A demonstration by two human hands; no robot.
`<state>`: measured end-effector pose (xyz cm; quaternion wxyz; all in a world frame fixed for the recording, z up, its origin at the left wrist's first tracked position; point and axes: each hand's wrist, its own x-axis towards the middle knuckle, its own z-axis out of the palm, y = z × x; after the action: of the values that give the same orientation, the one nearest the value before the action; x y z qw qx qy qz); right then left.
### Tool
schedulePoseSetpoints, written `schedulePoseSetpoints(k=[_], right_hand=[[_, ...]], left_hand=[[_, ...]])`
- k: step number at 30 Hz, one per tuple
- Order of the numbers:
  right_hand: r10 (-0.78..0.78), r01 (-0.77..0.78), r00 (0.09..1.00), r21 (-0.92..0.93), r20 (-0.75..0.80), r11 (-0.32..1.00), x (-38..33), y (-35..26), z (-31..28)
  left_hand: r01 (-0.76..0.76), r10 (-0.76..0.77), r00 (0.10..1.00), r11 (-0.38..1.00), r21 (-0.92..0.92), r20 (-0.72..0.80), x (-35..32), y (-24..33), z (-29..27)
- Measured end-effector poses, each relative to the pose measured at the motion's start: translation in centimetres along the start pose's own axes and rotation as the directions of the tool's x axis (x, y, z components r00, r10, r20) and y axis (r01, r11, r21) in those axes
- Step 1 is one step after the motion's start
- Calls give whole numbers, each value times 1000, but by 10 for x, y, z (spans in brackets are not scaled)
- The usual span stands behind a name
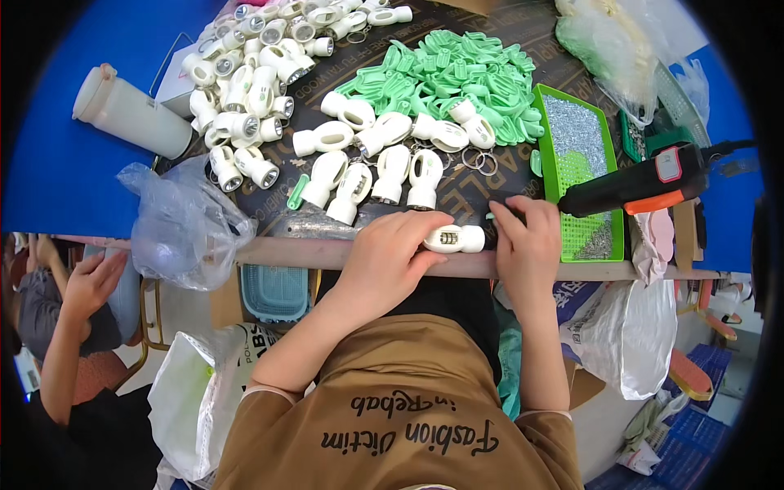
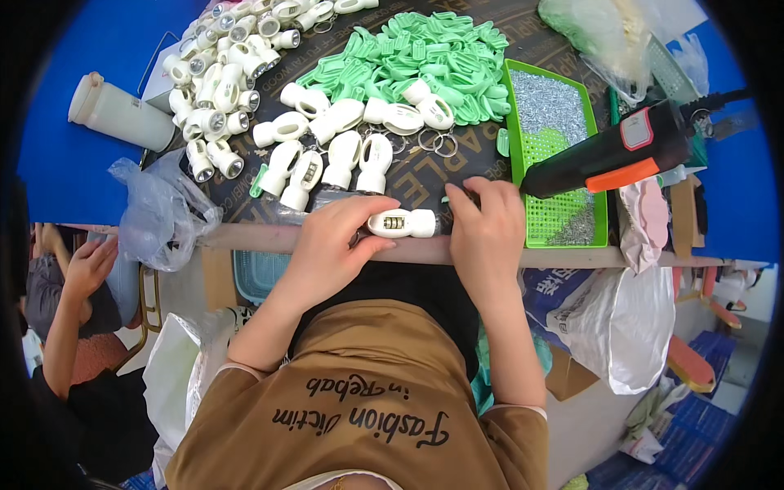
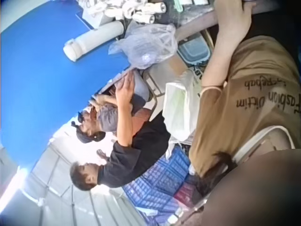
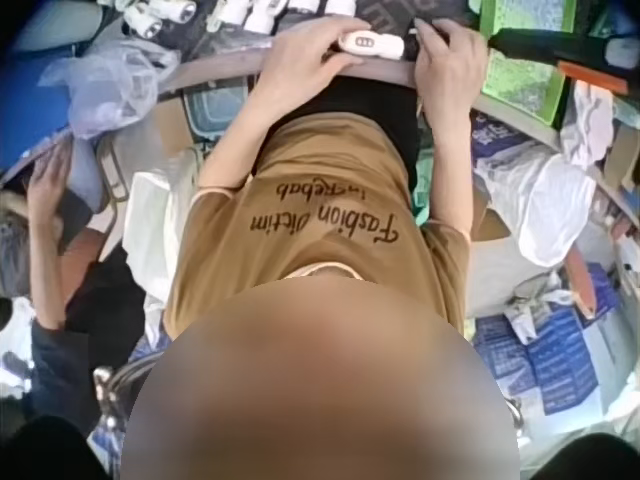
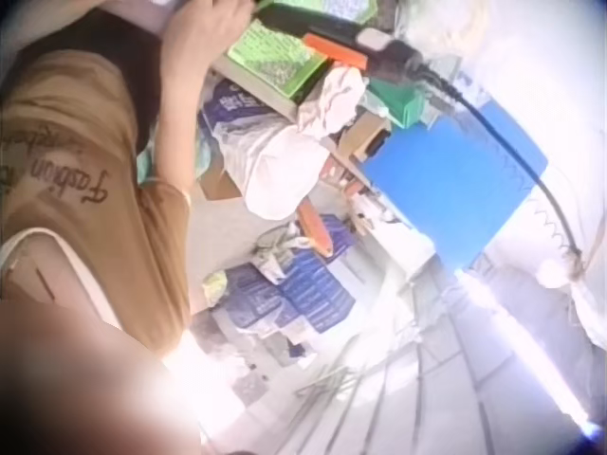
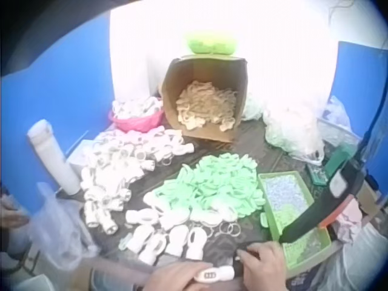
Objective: Assembling small plastic flashlights using an electric screwdriver.
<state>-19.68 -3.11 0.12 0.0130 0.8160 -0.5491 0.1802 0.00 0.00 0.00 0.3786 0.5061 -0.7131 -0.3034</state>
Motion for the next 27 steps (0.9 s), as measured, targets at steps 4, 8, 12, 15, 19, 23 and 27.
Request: schedulePoseSetpoints(k=[4, 8, 12, 15, 19, 23, 27], right_hand=[[-83, 101, 990, 165, -115, 981, -25, -4, -4], [-177, 177, 984, 208, -17, 962, -32, -2, -18], [-68, 59, 998, 396, 8, 916, -31, 2, -19], [24, 40, 991, 454, -134, 890, -27, 1, -19], [-164, 239, 969, 521, -186, 819, -10, -18, -31], [-392, 434, 900, 449, -190, 781, 8, -26, -23], [-498, 524, 850, 373, -171, 766, 16, -24, -21]], left_hand=[[-2, 2, 1000, 1000, -16, 25, 0, 0, -2], [-42, 43, 999, 999, -4, 20, -1, -3, -3], [-22, 22, 999, 1000, -9, 23, -1, -3, -3], [-14, 14, 1000, 999, -34, 5, -2, -4, -2], [0, -1, 1000, 998, -61, -13, -2, -6, -1], [13, -13, 1000, 998, -62, -3, -1, -5, -1], [21, -20, 1000, 998, -58, 4, 0, -4, -2]])
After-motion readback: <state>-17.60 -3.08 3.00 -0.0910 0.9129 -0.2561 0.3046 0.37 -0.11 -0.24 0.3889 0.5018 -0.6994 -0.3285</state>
